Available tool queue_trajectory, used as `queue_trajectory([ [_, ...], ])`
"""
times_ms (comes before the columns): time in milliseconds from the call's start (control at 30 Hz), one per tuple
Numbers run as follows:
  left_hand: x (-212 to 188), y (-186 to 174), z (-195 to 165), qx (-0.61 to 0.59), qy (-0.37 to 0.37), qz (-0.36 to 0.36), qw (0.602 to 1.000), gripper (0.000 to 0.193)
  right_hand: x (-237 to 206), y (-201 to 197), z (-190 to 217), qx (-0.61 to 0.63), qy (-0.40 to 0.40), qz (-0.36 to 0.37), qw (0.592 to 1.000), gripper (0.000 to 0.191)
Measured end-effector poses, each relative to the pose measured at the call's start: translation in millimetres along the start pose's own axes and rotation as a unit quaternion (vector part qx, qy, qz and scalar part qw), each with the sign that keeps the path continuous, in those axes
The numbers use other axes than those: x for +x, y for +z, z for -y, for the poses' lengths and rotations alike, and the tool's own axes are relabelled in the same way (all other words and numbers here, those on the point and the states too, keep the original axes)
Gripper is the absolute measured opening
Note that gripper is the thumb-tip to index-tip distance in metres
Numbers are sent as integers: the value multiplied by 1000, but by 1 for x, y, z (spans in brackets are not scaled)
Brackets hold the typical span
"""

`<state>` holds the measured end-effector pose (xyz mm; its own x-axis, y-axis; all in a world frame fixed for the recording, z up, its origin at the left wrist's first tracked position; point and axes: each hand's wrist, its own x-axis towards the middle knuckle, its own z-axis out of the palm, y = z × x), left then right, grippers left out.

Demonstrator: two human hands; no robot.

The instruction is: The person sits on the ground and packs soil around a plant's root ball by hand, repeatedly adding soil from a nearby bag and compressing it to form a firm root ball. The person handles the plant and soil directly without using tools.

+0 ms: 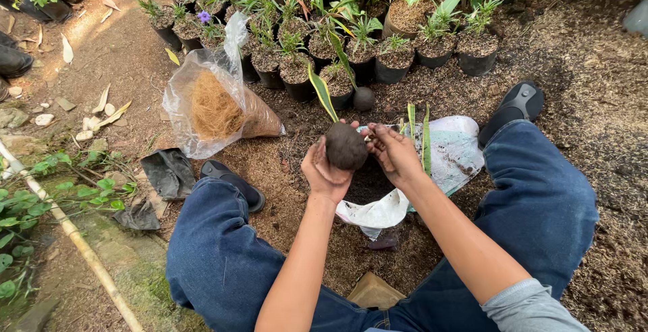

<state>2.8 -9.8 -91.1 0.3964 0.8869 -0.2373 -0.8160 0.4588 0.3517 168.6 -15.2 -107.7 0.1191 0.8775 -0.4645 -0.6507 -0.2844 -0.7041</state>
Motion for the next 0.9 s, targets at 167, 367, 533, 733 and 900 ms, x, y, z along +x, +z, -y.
queue_trajectory([
  [167,2,-5,-3,70,-1,-71,995,59,4,1,3,3,17,11,1000,26],
  [367,1,-10,-5,-72,0,-30,997,50,11,-12,7,38,8,32,999,29],
  [533,1,-5,-6,-37,-9,-95,995,49,13,-11,8,-3,-31,16,999,29],
  [733,6,-10,-3,-26,14,-102,994,49,13,-6,6,-1,-26,-2,1000,30],
  [900,7,-14,-5,-33,27,-116,992,47,14,-4,-1,-66,-65,-13,996,26],
])
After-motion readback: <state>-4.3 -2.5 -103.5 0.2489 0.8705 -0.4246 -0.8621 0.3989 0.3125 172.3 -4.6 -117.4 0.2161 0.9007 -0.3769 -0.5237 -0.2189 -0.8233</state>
